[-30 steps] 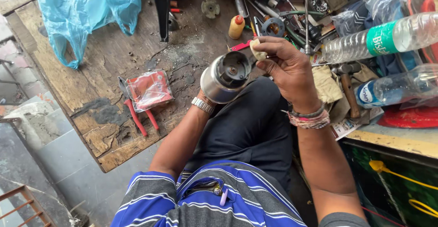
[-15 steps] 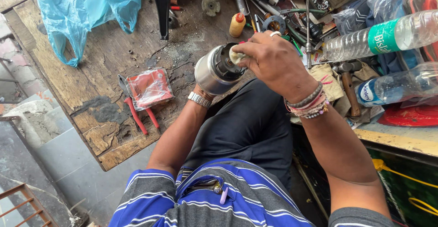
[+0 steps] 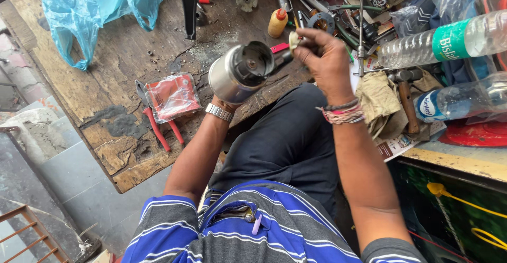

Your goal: The person disassembles a small metal appliance, removes internal components, and uses pliers and a screwdriver to adjust parts inside. They reassemble the unit and place a white lid on top.

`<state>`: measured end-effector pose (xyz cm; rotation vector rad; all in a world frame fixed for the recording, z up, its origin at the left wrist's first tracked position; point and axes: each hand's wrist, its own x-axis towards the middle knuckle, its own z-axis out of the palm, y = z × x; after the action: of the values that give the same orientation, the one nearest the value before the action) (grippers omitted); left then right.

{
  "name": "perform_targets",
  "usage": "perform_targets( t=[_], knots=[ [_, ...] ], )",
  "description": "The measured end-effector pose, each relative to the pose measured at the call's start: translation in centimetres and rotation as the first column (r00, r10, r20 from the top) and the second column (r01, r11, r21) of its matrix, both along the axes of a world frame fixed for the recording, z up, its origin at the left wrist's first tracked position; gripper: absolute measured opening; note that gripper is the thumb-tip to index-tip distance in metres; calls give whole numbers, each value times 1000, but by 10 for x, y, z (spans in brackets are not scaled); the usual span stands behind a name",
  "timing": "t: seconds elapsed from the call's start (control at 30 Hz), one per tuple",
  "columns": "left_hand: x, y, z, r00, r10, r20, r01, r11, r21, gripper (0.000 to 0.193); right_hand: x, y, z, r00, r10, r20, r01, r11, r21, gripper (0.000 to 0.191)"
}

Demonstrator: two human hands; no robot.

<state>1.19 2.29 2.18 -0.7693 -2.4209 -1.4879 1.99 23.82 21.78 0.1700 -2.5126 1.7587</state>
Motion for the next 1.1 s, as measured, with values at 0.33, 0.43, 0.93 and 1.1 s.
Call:
perform_targets(
  t=[0.33, 0.43, 0.93, 1.1],
  knots=[
    [24, -4, -28, 944, -40, 329, -13, 987, 158, 59, 7, 24, -138, 930, 152, 336, 229, 476, -849, 33],
    [22, 2, -31, 939, -90, 332, 26, 981, 191, 60, 6, 29, -146, 932, 181, 314, 205, 452, -868, 30],
    [14, 12, -29, 658, -678, 328, -105, 348, 931, 42, 13, 5, 13, 942, 290, -167, -238, 932, 273, 26],
    [10, 16, 0, 530, -824, 202, -304, 38, 952, 40, 14, -32, 39, 878, 427, -216, -224, 766, 603, 29]
  ],
)
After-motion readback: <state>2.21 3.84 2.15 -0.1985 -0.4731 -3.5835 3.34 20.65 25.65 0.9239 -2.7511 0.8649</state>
